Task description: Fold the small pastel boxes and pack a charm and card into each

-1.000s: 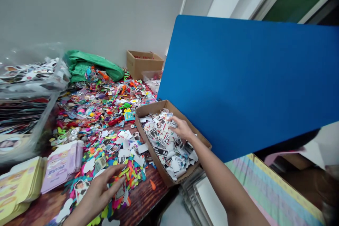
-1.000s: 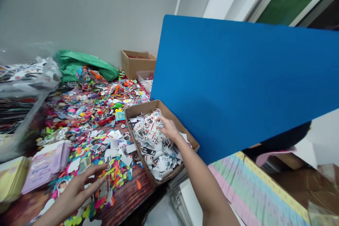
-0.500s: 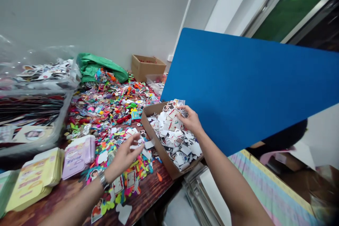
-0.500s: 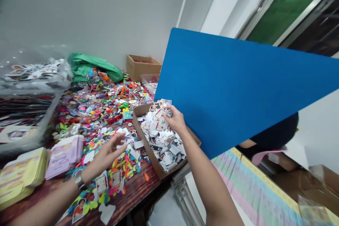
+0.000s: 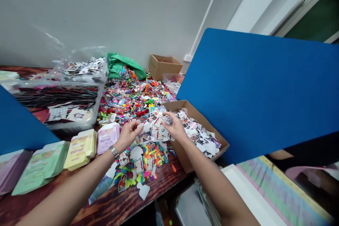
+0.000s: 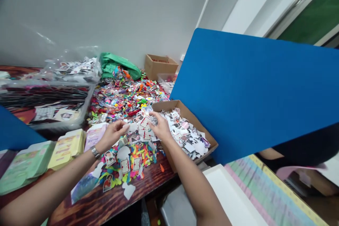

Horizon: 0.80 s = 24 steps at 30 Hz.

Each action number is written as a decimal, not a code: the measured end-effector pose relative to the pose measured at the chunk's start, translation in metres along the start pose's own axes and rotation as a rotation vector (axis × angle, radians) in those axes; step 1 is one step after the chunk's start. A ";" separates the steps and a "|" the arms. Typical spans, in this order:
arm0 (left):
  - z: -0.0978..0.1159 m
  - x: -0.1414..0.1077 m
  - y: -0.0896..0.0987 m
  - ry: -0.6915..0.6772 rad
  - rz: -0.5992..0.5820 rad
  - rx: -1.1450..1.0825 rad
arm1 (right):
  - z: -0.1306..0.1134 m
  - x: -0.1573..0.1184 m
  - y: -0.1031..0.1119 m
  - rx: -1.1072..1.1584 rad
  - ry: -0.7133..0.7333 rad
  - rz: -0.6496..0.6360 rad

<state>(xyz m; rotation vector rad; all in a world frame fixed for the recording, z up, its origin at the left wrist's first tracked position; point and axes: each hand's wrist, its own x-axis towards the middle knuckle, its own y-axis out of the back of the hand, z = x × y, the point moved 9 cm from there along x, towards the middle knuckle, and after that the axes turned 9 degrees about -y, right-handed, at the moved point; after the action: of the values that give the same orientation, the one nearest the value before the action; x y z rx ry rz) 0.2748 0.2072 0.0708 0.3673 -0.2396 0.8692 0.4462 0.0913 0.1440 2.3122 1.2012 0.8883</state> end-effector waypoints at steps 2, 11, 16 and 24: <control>-0.001 -0.006 0.003 0.008 -0.002 0.000 | 0.001 -0.003 -0.005 0.008 0.012 -0.014; 0.003 -0.008 -0.030 0.028 -0.097 -0.131 | -0.019 -0.016 -0.004 -0.056 0.087 0.001; 0.018 -0.002 -0.036 -0.040 -0.140 -0.155 | -0.029 -0.016 -0.023 -0.094 0.158 -0.052; 0.002 -0.008 -0.015 0.035 -0.054 -0.134 | -0.014 -0.008 -0.038 -0.093 0.029 -0.041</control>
<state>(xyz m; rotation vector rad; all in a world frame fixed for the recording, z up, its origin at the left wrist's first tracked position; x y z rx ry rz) 0.2818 0.1916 0.0666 0.2327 -0.2532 0.8013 0.4110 0.1062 0.1291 2.2012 1.1892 0.9454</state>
